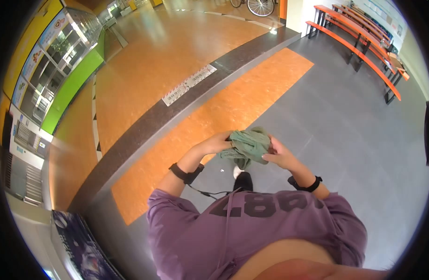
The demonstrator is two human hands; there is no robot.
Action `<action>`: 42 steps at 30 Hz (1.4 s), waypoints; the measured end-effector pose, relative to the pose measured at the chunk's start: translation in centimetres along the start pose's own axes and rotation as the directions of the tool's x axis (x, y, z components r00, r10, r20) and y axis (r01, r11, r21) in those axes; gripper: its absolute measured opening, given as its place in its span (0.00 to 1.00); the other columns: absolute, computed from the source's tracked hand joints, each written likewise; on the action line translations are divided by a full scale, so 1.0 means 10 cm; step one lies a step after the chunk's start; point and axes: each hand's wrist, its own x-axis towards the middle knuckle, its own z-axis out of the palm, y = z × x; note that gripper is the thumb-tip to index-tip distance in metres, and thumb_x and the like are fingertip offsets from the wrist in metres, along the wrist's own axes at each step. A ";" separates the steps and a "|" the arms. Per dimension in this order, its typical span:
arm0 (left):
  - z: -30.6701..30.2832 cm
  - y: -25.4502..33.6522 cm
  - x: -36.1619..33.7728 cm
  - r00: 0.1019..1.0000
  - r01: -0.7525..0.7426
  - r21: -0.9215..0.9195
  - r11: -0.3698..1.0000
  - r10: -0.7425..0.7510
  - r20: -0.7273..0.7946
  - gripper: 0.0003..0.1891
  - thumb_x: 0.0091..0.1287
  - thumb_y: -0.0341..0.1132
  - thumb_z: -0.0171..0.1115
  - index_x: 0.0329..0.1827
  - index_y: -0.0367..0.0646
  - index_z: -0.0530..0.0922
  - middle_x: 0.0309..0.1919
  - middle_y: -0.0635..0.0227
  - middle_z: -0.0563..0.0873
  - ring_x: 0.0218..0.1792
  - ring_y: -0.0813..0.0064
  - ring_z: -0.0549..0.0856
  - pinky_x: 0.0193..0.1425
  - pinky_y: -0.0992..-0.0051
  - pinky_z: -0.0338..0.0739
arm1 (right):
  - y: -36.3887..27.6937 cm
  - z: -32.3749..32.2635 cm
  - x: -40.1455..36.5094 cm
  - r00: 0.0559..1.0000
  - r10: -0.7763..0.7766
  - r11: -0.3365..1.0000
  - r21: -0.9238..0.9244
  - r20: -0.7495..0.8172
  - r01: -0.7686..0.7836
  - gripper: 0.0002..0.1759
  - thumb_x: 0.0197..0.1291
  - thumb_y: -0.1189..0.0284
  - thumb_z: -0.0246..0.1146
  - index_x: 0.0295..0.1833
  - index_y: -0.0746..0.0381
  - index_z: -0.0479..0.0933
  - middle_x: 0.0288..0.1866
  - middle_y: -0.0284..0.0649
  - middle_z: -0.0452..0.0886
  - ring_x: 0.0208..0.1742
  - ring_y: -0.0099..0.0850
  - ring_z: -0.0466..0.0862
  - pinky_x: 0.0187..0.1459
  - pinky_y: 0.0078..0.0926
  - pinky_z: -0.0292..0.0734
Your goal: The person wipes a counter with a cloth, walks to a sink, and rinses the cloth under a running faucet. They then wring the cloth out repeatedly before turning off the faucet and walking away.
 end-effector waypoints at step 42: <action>-9.87 -0.50 6.49 0.985 -0.019 0.148 0.989 0.044 -0.167 0.24 0.59 0.33 0.57 0.59 0.39 0.66 0.49 0.55 0.78 0.52 0.65 0.77 0.56 0.71 0.69 | -0.90 -4.80 11.20 0.993 0.033 0.994 0.103 -0.113 -0.022 0.41 0.43 0.82 0.56 0.67 0.60 0.52 0.62 0.38 0.62 0.64 0.28 0.61 0.64 0.27 0.55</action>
